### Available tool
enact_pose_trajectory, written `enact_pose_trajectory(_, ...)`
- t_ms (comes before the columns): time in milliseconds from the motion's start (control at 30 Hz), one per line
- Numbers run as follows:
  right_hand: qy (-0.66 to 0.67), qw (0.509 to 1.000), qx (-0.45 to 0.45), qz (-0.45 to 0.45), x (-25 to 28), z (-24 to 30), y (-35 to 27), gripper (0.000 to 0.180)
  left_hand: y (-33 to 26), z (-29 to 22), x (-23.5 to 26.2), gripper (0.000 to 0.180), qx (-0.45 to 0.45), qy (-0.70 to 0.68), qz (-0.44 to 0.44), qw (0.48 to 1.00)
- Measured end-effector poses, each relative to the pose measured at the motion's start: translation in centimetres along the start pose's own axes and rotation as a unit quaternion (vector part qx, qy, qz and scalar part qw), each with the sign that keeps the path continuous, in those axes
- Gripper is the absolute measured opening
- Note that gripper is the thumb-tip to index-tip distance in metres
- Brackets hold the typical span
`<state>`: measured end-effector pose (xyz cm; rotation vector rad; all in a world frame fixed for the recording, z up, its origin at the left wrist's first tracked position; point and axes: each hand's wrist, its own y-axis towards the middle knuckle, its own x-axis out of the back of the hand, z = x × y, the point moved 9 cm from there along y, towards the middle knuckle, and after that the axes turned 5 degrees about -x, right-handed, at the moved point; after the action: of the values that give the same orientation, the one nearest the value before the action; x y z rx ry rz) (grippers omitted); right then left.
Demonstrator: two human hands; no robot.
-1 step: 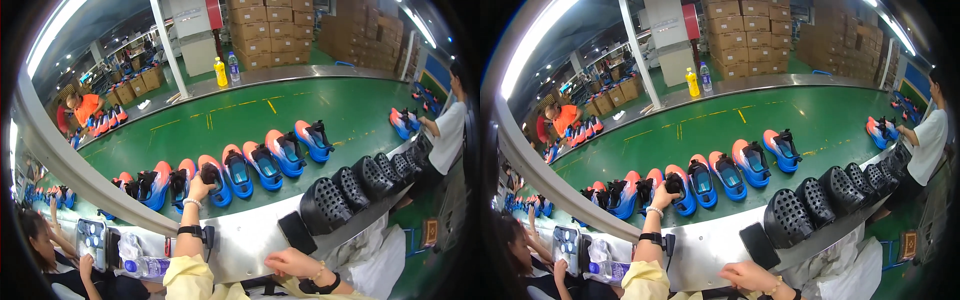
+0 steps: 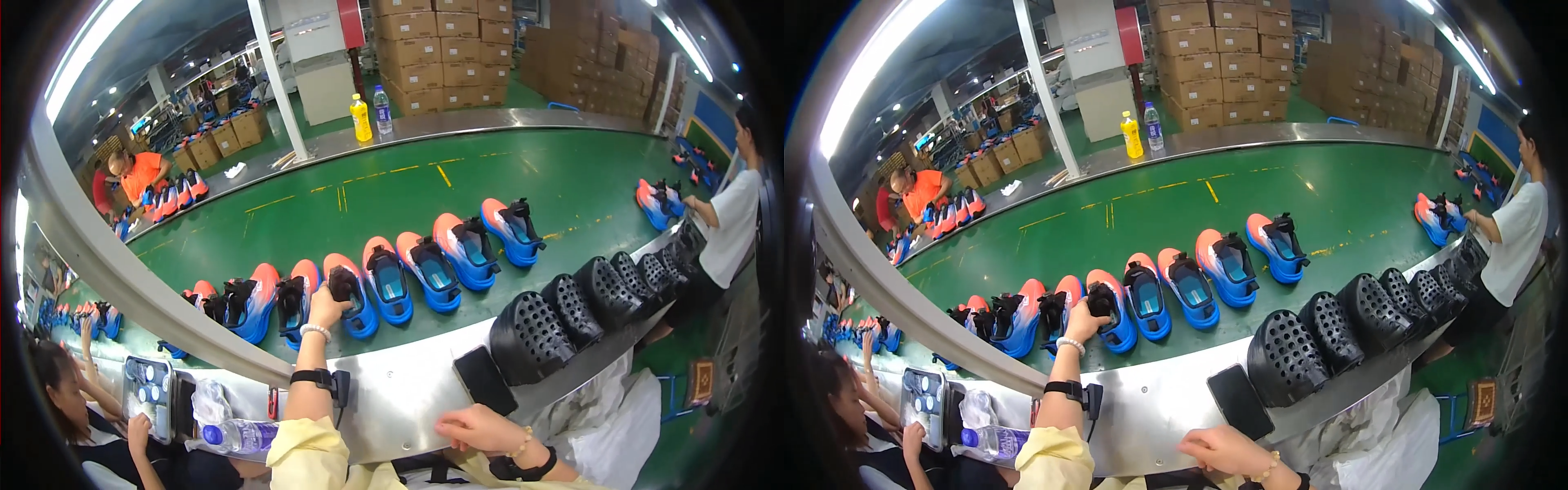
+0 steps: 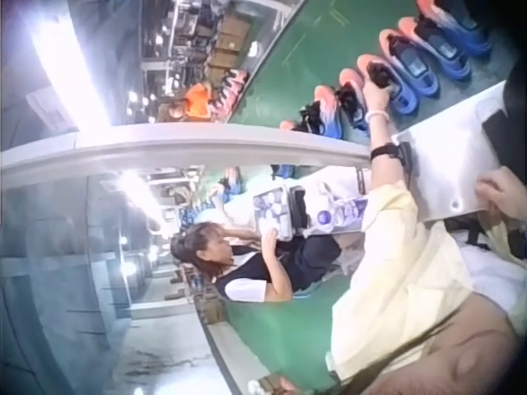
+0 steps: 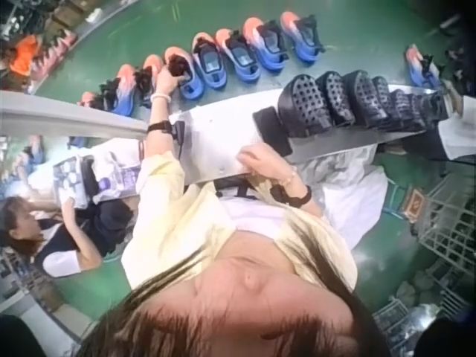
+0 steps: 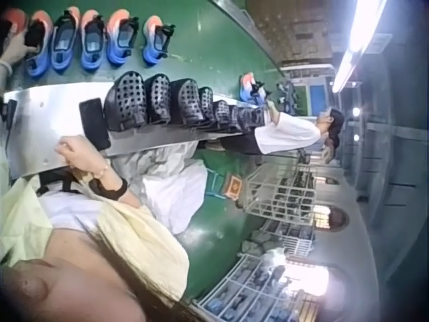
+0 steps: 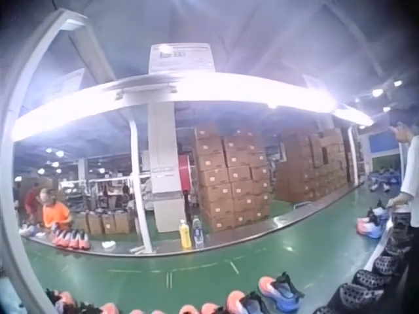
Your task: Inspecting and cleaning newly manufactured shoes at a factory workstation.
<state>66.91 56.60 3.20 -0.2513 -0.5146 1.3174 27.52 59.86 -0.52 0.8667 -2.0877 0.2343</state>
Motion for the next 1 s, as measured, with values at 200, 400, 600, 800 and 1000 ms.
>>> enact_pose_trajectory(200, 0.008, 1.0, -0.026, -0.012, 0.2, -0.9, -0.9, 0.034, -0.8, -1.0, -0.5, 0.037, 0.032, 0.113, -0.118, 0.986)
enact_pose_trajectory(400, -0.081, 0.993, 0.075, -0.037, -1.2, 3.1, -1.7, 0.032, -3.5, 1.0, 1.5, 0.092, 0.089, -0.102, -0.167, 0.977)
enact_pose_trajectory(600, 0.018, 0.788, 0.12, -0.604, 12.9, 5.1, -15.2, 0.015, -13.1, -1.1, -2.1, 0.057, -0.014, -0.407, -0.252, 0.878)
enact_pose_trajectory(800, -0.4, 0.705, -0.117, -0.573, 15.0, 5.4, -12.9, 0.041, -13.7, -3.0, 0.0, 0.037, 0.027, -0.136, -0.29, 0.947)
enact_pose_trajectory(1000, -0.464, 0.674, -0.116, -0.564, 14.7, 4.2, -11.4, 0.05, -13.6, -1.6, 0.0, 0.04, 0.054, -0.149, -0.299, 0.941)
